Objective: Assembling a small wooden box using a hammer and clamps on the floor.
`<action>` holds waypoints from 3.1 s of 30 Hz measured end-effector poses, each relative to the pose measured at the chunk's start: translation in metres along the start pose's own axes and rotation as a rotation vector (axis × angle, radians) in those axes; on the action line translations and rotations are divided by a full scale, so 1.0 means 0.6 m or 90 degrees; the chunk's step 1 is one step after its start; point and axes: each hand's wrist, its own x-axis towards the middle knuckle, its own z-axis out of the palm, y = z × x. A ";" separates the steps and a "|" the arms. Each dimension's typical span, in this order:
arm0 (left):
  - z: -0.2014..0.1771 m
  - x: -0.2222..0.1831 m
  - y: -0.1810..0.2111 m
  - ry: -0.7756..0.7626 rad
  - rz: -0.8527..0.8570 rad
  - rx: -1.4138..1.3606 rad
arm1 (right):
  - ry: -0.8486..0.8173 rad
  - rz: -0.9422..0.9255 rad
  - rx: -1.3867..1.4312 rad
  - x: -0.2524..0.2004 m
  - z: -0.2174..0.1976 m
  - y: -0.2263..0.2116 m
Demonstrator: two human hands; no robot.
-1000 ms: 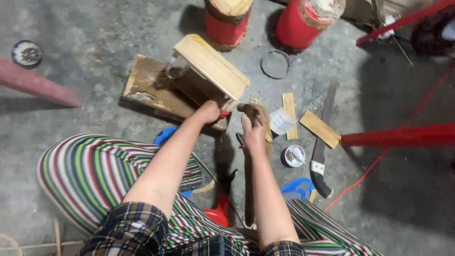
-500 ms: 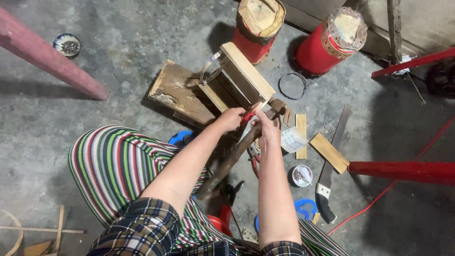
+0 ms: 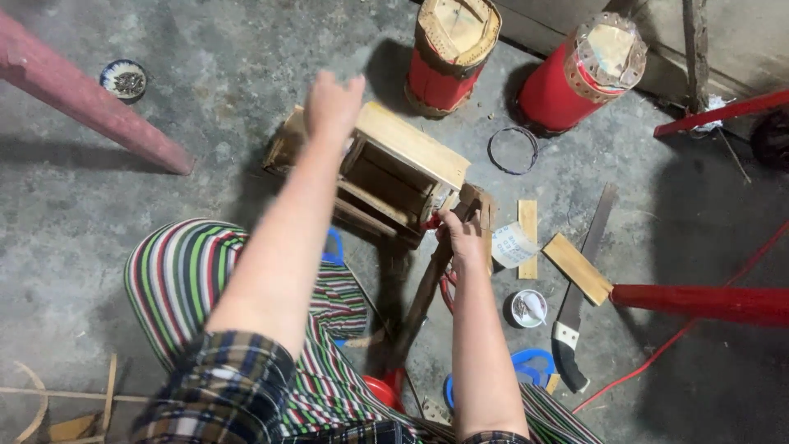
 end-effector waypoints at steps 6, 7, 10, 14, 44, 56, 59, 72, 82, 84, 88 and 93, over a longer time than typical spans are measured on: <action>-0.021 -0.016 -0.050 -0.315 -0.210 -0.335 | -0.070 -0.274 0.163 0.072 -0.001 0.068; 0.006 0.023 -0.090 -0.316 -0.214 -0.334 | -0.069 -0.271 0.162 0.054 -0.003 0.054; 0.065 0.101 -0.180 -0.350 -0.244 -0.447 | -0.083 -0.285 0.159 -0.001 -0.008 0.006; 0.057 0.071 -0.204 -0.314 -0.319 -0.597 | -0.105 -0.323 0.146 -0.034 -0.012 -0.048; 0.158 -0.108 -0.215 -0.145 -0.327 -1.167 | -0.164 -0.370 -0.271 -0.022 -0.024 0.043; 0.132 -0.144 -0.178 -0.282 -0.280 -0.588 | -0.169 -0.520 -0.518 0.024 0.072 0.142; 0.144 -0.147 -0.174 -0.268 -0.276 -0.559 | -0.116 -0.510 -0.481 0.063 0.081 0.173; 0.166 -0.152 -0.117 -0.307 -0.223 -0.307 | -0.038 -0.580 -0.237 0.117 0.070 0.189; 0.018 -0.132 -0.044 -0.047 0.517 0.453 | -0.120 -0.556 -0.123 0.139 0.067 0.178; 0.026 -0.108 -0.062 -0.245 0.481 0.503 | -0.131 -0.496 -0.151 0.130 0.060 0.173; 0.042 -0.093 -0.074 -0.253 0.529 0.432 | -0.089 -0.464 -0.217 0.168 0.070 0.210; 0.069 -0.073 -0.076 -0.290 0.589 0.411 | -0.075 -0.457 -0.184 0.134 0.056 0.194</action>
